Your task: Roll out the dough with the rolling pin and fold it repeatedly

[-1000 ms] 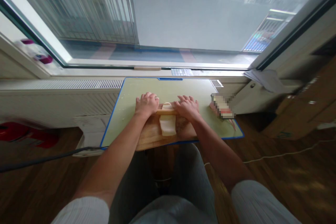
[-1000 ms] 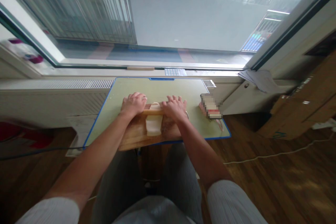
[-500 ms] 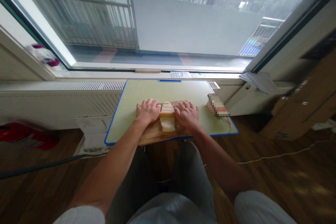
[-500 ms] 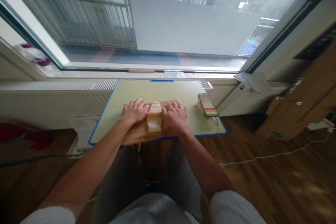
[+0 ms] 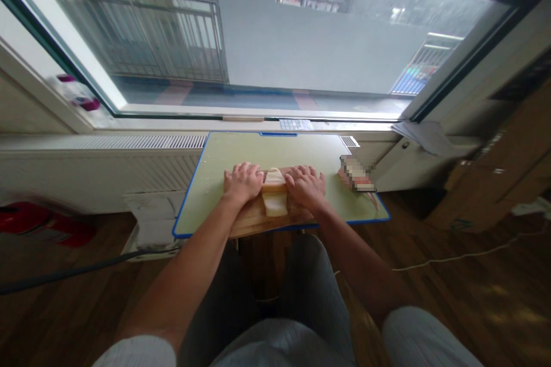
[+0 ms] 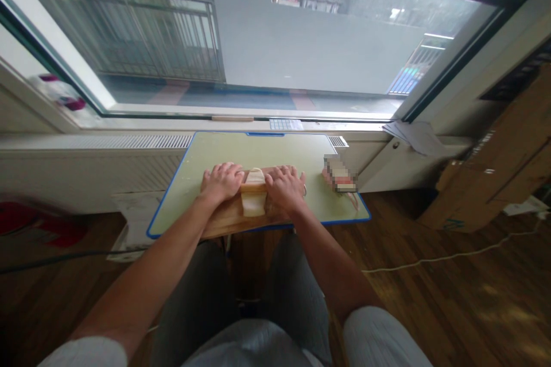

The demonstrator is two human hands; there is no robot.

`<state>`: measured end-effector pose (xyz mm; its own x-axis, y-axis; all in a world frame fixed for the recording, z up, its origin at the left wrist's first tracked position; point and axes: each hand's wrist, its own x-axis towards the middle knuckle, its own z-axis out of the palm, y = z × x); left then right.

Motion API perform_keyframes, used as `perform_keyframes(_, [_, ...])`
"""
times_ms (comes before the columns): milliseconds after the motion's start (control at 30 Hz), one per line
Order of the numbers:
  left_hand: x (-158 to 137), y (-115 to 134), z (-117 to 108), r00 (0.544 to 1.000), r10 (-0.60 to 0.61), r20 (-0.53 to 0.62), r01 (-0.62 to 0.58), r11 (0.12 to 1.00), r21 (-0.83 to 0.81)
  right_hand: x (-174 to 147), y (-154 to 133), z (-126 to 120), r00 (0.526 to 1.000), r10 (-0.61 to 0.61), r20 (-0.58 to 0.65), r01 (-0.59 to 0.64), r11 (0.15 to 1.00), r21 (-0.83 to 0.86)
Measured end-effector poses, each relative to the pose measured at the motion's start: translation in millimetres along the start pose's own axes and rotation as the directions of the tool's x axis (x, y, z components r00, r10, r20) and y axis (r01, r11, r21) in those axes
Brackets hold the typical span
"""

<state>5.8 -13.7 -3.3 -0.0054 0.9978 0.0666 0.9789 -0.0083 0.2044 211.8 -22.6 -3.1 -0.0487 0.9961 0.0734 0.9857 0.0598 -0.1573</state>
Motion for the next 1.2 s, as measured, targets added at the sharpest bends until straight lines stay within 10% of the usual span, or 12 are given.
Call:
perform_keyframes(700, [71, -3, 0, 0.997, -0.065, -0.030, 0.065, 0.998, 0.005, 86, 3, 6, 0.995, 0.031, 0.095, -0.040, 0.994, 0.101])
perform_keyframes(1200, [36, -4, -1, 1.000, 0.001, 0.016, -0.001, 1.000, -0.005, 39, 0, 3, 1.000, -0.005, 0.022, 0.005, 1.000, 0.010])
